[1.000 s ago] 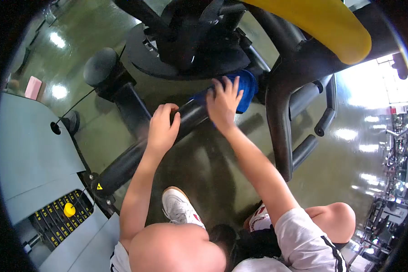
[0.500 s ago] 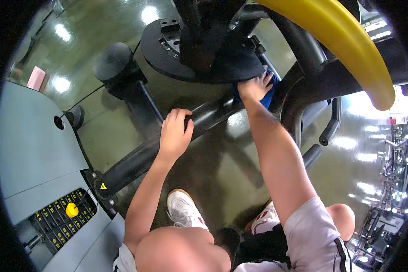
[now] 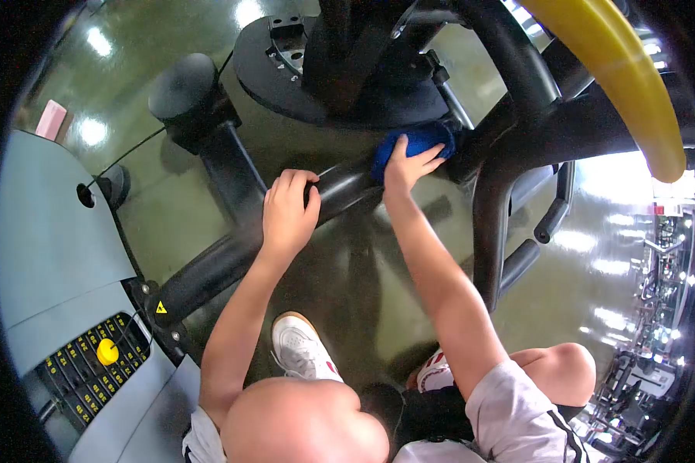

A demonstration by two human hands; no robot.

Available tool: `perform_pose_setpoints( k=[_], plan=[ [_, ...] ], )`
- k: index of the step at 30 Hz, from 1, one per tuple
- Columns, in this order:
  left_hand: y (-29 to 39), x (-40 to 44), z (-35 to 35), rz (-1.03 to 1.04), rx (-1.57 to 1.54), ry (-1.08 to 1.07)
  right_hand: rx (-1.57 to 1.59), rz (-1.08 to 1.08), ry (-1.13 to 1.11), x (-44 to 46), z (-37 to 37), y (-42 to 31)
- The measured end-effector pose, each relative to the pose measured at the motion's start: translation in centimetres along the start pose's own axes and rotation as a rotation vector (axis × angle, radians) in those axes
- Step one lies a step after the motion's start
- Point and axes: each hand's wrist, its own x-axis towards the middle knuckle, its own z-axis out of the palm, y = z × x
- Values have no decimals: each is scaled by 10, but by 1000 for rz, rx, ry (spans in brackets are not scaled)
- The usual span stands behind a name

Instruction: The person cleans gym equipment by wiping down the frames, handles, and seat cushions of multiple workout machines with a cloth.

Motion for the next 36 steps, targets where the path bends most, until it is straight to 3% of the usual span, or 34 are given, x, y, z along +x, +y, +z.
perform_pose_setpoints(
  k=[4, 7, 9, 13, 15, 17, 22, 23, 25, 27, 29, 31, 36],
  plan=[
    [1, 1, -1, 7, -25, 16, -16, -32, -105, -67, -2, -7],
    [1, 1, -1, 2, -36, 25, 1, -278, -196, -120, -6, -5],
    [-1, 0, -1, -17, -40, 20, -277, -414, -355, -146, -20, -9],
    [-4, 0, -4, -86, -122, -16, -194, -488, -445, -133, -29, -9],
    [-3, 0, -2, -16, -103, 48, -275, -485, -346, -101, -24, -13],
    [-2, -1, -5, -20, -131, 8, -326, -423, -231, -67, -14, -11],
    [-2, 0, -5, -7, -113, 15, -539, -172, -273, 16, -12, -27],
    [-2, -1, -5, -8, -112, 14, -570, -214, -265, 30, -13, -23],
    [-1, -1, -6, -132, -251, 98, -404, -224, -155, 47, -8, -13],
    [-7, 0, -5, -302, -475, 165, -454, -230, -92, 48, -4, -3],
    [-18, 6, -9, -392, -719, 199, -96, -101, -19, 37, -5, -3],
    [-23, 10, -15, -463, -902, 196, -91, 2, -22, 29, -3, -4],
    [-21, 14, -25, -476, -850, 237, 249, 184, -49, 0, -9, -6]
  ],
)
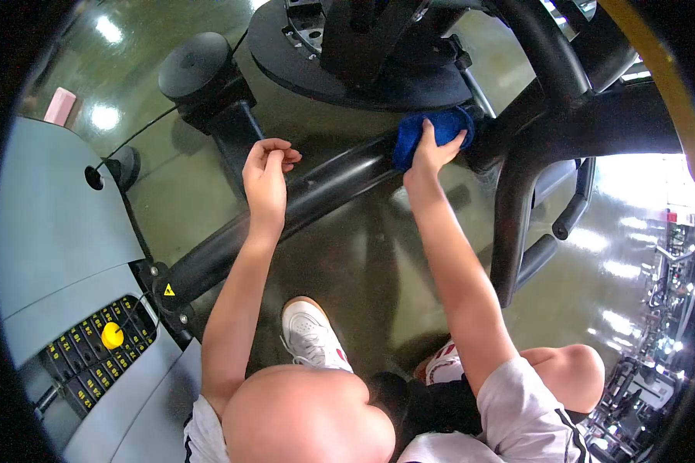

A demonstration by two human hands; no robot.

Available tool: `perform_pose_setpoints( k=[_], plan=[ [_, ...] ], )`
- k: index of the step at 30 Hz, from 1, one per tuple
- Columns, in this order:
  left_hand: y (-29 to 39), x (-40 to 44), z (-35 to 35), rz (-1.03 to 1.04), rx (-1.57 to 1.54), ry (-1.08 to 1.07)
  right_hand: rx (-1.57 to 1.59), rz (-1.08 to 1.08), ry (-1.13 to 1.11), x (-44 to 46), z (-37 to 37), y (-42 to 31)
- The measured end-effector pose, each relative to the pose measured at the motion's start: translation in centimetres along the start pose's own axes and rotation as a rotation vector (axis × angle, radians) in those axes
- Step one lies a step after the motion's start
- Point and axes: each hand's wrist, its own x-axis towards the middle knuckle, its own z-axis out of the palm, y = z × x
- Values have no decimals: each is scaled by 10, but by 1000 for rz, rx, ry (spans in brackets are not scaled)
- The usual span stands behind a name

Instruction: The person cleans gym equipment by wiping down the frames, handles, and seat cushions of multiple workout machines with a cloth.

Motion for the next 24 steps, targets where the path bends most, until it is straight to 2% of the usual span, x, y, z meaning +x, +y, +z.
perform_pose_setpoints(
  k=[1, 3, 5, 11, 13, 15, 17, 21, 24],
  plan=[
    [-1, 1, -1, -3, -26, 0, 102, 25, -26, -8, 1, 3],
    [-6, 3, -1, -5, -33, 10, -116, -25, -53, -40, 4, 7],
    [-7, 3, 0, -9, -37, 19, -197, -272, -40, -82, 10, 19],
    [3, -4, 3, 16, -61, 100, -745, -876, -619, -177, -24, 6],
    [4, -3, 0, 21, -21, 135, -665, -863, -661, -184, -30, 3],
    [4, -3, 0, 31, -11, 163, -671, -1150, -825, -175, -29, -1],
    [6, -2, 0, 39, -71, 171, -585, -1326, -789, -156, -19, -7],
    [5, -3, -2, 50, -67, 135, -598, -1384, -846, -127, -14, -17],
    [3, -4, -6, 77, -20, 113, -723, -1310, -829, -98, -5, -16]
  ],
)
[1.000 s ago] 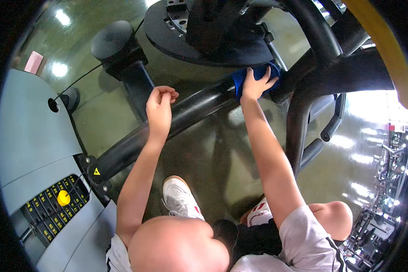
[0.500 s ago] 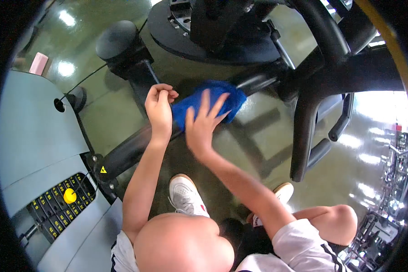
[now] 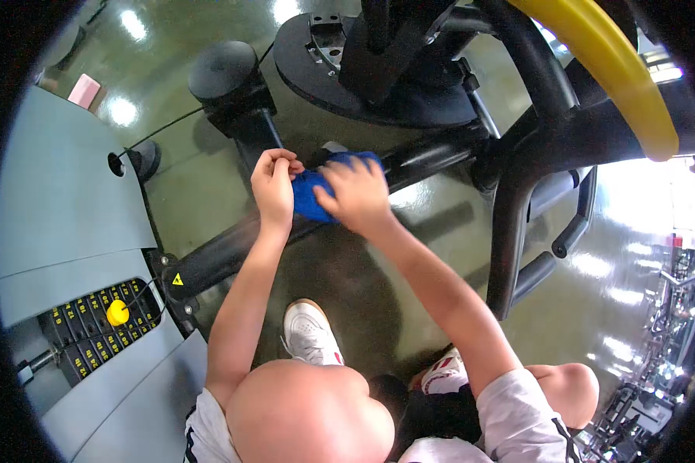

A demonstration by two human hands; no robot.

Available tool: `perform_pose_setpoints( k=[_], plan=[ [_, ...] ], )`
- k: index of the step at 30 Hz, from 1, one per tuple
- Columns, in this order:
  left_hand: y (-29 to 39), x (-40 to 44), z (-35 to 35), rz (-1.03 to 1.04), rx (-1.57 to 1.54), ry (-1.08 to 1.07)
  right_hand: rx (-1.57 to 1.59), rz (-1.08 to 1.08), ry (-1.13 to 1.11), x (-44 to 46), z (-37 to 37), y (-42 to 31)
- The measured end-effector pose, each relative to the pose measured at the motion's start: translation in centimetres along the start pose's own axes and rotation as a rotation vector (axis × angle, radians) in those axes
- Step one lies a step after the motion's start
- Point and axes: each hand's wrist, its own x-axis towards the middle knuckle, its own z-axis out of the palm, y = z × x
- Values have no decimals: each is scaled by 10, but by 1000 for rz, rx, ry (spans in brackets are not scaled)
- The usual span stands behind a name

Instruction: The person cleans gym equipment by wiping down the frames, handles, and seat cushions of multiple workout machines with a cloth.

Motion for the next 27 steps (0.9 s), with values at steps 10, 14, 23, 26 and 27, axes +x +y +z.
perform_pose_setpoints(
  k=[10, 14, 23, 26, 27],
  plan=[
    [-8, 3, -3, 11, 204, -144, -92, 241, 135, 0, -9, 52],
    [0, 6, 22, 100, 656, -358, 104, 177, 251, -12, -9, 37],
    [-37, 42, 46, -303, 553, -822, 620, 376, -250, -25, -84, 20],
    [-6, 32, 63, -398, 898, -969, 679, 382, -338, -42, -147, 7],
    [-15, 34, 61, -382, 1052, -905, 705, 345, -383, -47, -161, 6]
  ],
)
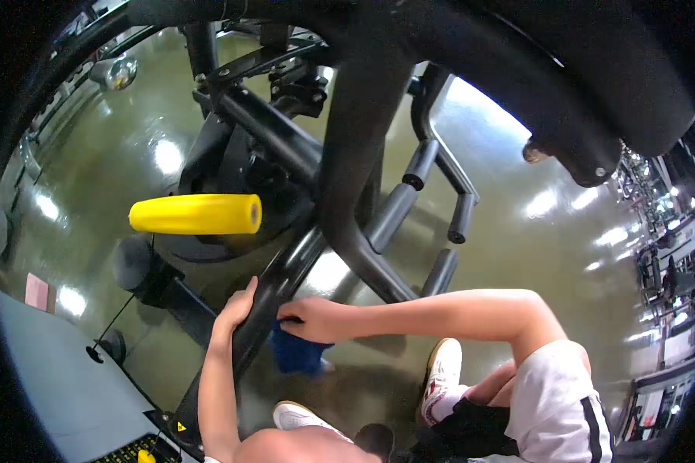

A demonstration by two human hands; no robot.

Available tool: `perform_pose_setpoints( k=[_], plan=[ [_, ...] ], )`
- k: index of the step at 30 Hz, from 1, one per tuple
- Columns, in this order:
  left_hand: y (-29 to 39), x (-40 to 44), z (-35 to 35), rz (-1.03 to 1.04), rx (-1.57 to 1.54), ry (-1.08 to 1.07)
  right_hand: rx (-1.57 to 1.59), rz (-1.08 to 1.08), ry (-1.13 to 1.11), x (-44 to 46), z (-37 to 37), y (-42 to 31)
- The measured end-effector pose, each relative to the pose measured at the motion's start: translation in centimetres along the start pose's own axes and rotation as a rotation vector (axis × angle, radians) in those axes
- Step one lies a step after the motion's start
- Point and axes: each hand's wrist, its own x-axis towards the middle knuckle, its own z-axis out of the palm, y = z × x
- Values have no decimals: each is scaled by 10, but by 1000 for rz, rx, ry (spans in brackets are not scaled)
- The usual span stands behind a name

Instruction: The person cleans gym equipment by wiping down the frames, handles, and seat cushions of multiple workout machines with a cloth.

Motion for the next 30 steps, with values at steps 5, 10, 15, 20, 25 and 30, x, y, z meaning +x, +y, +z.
perform_pose_setpoints(
  k=[5, 10, 15, 20, 25, 30],
  plan=[
    [-1, 0, 3, -47, 64, 42, 6, 47, -75, -53, -58, -45],
    [-7, 5, 4, -63, 67, 63, -4, 132, 57, -96, -90, -28],
    [-1, -2, 8, 0, 83, 124, 97, 269, 295, -126, -92, 9],
    [-3, -4, 7, 18, 122, 146, 169, 331, 386, -178, -100, 32],
    [2, -19, 12, 35, 151, 163, 241, 407, 412, -231, -129, 48],
    [-51, -19, 14, 57, 172, 391, 249, 357, 395, -255, -136, 109]
  ],
)
